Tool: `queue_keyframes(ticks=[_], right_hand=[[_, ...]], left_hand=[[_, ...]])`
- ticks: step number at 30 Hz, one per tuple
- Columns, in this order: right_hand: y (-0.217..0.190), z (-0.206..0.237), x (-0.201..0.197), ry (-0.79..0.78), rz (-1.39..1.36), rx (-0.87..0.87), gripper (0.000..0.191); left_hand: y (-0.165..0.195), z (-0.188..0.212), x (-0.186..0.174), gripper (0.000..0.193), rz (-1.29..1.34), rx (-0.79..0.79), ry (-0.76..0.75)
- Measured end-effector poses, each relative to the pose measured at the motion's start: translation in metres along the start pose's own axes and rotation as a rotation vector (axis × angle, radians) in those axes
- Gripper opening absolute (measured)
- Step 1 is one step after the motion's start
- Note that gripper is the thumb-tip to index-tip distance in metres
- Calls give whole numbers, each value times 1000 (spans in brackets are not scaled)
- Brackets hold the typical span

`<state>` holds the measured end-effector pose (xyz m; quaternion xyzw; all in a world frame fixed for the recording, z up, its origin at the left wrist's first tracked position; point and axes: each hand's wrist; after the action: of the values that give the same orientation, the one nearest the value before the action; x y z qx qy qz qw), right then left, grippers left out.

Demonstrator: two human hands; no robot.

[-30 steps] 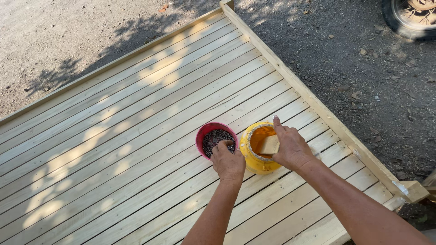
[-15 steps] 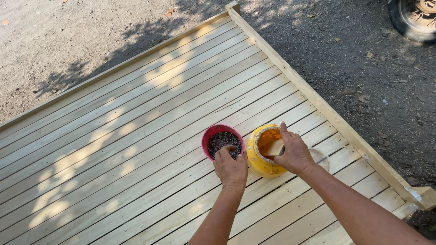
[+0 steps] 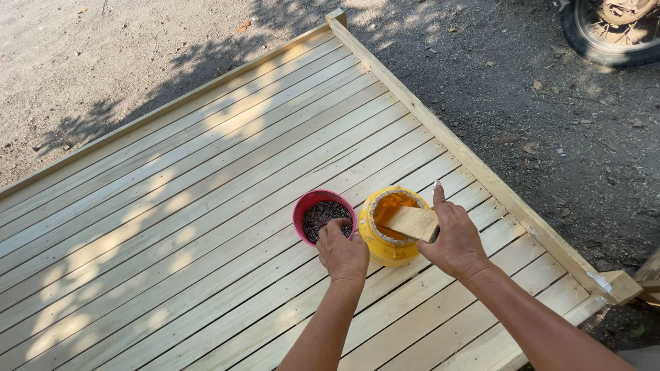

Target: The person holds a wooden slat in one hand and applies white wood glue with a finger to the edge of a slatted wooden frame, then presses the slat onto the glued edge. They dip the finger into a yellow glue jar to reload and continue gluing along the frame corner.

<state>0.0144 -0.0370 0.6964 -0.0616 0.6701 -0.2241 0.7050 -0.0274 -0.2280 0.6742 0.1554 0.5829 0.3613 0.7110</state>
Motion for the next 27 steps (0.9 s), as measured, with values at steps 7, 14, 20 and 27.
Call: queue_keyframes(ticks=[7,14,20,27], right_hand=[[17,53,-25,143,-97,-130,127],[36,109,-25,253,-226,-150,120],[37,153,-6,405,-231,-231,117],[43,193,6,348,-229,-438,112]], left_hand=[[-15,17,28,32,40,13,43],[-28,48,73,24,325,84,29],[13,95,82,48,569,-328,-444],[45,120,84,60,508,-365,-451]])
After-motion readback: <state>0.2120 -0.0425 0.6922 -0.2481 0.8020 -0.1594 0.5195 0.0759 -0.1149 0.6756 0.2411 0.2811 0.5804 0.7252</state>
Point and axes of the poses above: each hand's wrist, its own z-axis away from the middle knuckle, its own x-axis out of the palm, y = z × x, and after that the axes turned 3 degrees about -z, right-handed
